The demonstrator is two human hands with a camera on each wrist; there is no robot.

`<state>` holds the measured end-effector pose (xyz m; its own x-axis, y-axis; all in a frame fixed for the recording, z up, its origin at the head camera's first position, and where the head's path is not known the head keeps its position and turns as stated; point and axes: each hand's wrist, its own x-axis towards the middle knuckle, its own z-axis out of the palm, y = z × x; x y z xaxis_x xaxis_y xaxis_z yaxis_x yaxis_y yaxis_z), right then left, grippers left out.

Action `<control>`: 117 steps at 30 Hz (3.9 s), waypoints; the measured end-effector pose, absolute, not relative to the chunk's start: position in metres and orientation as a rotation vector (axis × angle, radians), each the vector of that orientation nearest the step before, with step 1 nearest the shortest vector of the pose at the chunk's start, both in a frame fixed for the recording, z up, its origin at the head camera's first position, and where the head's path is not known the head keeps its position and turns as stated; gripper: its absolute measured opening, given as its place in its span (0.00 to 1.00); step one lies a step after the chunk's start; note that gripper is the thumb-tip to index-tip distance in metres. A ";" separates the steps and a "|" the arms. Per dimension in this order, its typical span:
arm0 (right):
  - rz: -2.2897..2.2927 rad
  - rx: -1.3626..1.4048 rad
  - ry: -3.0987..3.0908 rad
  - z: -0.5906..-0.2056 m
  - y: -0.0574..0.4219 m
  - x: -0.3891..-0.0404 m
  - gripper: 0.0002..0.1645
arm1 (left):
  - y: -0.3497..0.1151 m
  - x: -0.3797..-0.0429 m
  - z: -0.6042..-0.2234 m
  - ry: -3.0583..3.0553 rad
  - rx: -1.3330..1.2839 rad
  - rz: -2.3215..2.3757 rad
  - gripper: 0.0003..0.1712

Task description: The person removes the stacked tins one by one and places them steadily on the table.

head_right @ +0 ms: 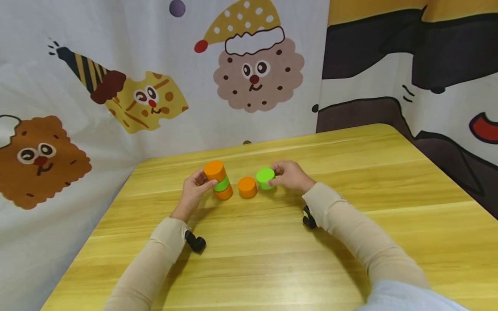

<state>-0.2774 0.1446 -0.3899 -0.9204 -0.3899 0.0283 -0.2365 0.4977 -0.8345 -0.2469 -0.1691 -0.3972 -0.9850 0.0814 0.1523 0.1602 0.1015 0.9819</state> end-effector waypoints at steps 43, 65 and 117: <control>-1.446 -0.441 2.399 -0.402 0.147 -0.276 0.30 | -0.168 -0.247 -0.398 -2.268 -0.267 -2.041 0.29; -1.402 -0.615 2.476 -0.363 0.119 -0.280 0.40 | -0.166 -0.233 -0.380 -2.362 -0.256 -2.051 0.36; -1.350 -0.745 2.481 -0.344 0.021 -0.283 0.39 | -0.169 -0.234 -0.391 -2.458 -0.201 -1.958 0.31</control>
<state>-0.2830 0.0208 -0.3439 -0.8472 -0.5291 0.0472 -0.3268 0.4492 -0.8315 -0.2336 -0.1695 -0.3912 -0.9918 0.1044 0.0731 0.0946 0.2185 0.9712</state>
